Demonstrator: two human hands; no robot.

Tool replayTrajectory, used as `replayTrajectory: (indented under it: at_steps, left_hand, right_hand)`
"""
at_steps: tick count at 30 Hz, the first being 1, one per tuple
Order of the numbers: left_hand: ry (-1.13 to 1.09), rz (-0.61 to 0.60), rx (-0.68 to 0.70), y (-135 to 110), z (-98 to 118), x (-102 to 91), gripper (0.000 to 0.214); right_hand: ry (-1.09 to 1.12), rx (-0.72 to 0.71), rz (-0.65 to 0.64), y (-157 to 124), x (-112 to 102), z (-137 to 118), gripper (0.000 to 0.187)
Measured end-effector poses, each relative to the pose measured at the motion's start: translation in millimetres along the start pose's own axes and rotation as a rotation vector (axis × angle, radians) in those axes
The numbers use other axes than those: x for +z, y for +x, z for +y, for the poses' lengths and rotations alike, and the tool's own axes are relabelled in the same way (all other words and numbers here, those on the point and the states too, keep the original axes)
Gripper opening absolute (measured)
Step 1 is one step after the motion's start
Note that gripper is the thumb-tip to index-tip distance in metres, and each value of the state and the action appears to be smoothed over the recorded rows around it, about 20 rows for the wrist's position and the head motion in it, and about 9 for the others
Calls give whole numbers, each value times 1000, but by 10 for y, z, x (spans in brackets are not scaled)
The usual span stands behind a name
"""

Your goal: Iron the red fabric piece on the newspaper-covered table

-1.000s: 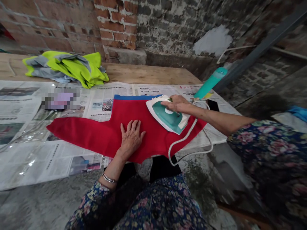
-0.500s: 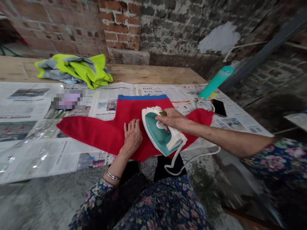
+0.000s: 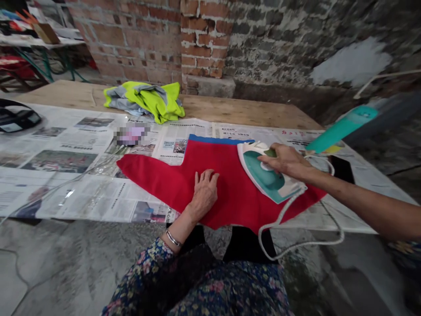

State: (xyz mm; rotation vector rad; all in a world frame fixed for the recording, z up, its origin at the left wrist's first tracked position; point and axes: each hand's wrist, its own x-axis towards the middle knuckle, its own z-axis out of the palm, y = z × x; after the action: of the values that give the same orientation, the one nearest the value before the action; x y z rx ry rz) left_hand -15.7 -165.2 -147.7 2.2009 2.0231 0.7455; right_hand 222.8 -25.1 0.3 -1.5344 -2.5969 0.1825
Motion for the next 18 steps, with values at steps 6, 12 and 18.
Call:
replayTrajectory:
  at_steps: [6,12,18]
  left_hand:
    - [-140,18,468,-437,288,-160,34]
    - [-131,382,357,-1001,144,-334,19]
    - [-2,425,240,-1234,-227,-387,18]
  right_hand:
    - [59,-179,-109,90,-152,-563,24]
    - [26,-596,-270,84,-165,-990,20]
    - [-147,-684,-244,52,63,-1224,24]
